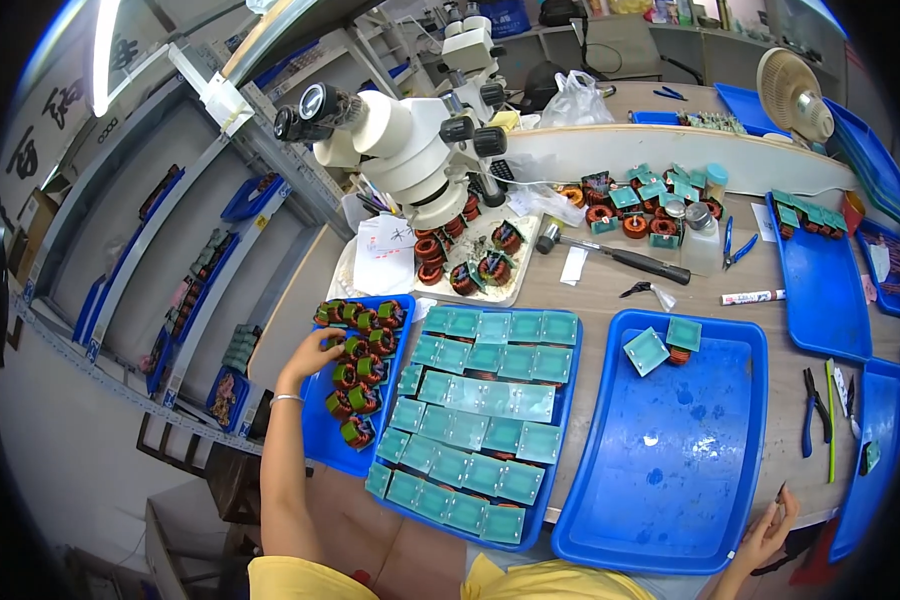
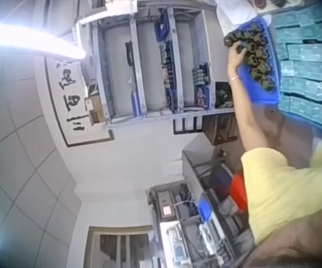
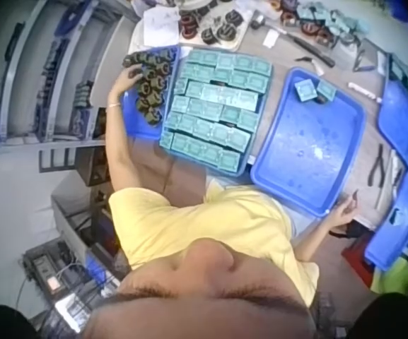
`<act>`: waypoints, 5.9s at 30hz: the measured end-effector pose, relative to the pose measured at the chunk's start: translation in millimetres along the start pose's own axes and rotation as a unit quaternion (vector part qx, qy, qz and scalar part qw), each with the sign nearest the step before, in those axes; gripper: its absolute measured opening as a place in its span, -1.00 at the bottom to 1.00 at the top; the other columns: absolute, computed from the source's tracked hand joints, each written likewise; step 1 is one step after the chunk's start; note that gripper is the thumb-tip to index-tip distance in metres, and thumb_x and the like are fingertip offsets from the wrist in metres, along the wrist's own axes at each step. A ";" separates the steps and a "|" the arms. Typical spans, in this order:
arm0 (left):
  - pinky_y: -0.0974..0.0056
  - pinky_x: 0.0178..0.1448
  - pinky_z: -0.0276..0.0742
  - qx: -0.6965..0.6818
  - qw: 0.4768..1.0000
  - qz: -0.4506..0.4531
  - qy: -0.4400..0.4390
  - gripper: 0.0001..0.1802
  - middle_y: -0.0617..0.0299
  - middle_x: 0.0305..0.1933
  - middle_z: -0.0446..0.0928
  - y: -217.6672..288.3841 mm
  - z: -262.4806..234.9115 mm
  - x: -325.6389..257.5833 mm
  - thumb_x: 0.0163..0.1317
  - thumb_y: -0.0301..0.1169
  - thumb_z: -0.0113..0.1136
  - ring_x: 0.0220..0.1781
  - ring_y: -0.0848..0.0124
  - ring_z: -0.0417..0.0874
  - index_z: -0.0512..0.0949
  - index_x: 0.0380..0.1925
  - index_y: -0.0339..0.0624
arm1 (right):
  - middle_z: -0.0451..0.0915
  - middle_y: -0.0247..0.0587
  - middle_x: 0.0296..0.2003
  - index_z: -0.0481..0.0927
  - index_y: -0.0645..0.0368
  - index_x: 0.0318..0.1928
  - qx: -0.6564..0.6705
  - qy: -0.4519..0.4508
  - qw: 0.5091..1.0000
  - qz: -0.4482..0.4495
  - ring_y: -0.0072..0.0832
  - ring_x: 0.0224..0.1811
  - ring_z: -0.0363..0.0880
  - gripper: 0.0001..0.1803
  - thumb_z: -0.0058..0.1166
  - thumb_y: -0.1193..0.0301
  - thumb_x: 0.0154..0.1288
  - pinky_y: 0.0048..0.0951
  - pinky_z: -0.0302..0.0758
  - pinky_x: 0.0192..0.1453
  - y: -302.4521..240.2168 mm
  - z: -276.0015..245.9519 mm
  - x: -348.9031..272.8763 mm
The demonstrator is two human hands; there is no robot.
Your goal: Assembling and checking small electronic components at a workbench.
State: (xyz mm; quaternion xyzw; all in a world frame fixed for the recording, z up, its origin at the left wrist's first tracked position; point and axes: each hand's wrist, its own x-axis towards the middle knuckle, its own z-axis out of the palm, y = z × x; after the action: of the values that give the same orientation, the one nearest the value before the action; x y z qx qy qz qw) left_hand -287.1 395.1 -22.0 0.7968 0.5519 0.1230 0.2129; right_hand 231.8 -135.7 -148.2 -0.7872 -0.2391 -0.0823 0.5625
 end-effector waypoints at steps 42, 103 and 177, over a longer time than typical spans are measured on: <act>0.24 0.25 0.22 -0.175 0.984 0.044 -0.016 -0.31 0.06 0.22 0.22 10.6 9.3 -9.6 -0.08 -0.62 0.16 0.24 0.30 0.25 0.23 0.15 -0.16 | 0.36 -0.20 -0.06 0.37 0.30 -0.01 0.028 0.007 0.999 0.033 -0.53 -0.04 0.34 -0.73 -0.20 0.55 0.28 -0.62 0.30 -0.09 -13.1 4.9 3.2; 0.37 -0.19 0.48 -0.298 0.933 -0.021 0.203 -0.63 0.14 -0.30 0.58 68.0 20.9 -54.0 -0.08 -0.54 0.23 -0.31 0.44 0.58 0.50 -0.17 -0.33 | 0.34 -0.18 -0.02 0.36 0.31 -0.01 0.039 0.036 0.999 -0.008 -0.51 0.01 0.33 -0.73 -0.22 0.58 0.28 -0.55 0.27 0.05 -4.3 6.4 -0.7; 0.14 0.10 0.30 0.126 0.958 0.017 0.258 -0.20 -0.13 0.05 0.30 19.2 42.3 -73.8 -0.10 -0.59 0.21 0.07 0.03 0.34 0.09 0.20 -0.16 | 0.36 -0.27 -0.18 0.31 0.20 0.07 0.011 -0.156 0.987 -0.045 -0.54 -0.19 0.34 -0.40 0.11 0.57 -0.09 -0.58 0.30 -0.18 -112.3 12.8 45.4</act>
State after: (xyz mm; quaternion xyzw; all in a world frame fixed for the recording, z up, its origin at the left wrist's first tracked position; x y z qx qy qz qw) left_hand -279.6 311.9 -47.2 0.7676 0.5855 0.2574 -0.0413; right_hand 216.9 -82.5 -39.6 -0.7723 -0.3599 0.0185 0.5232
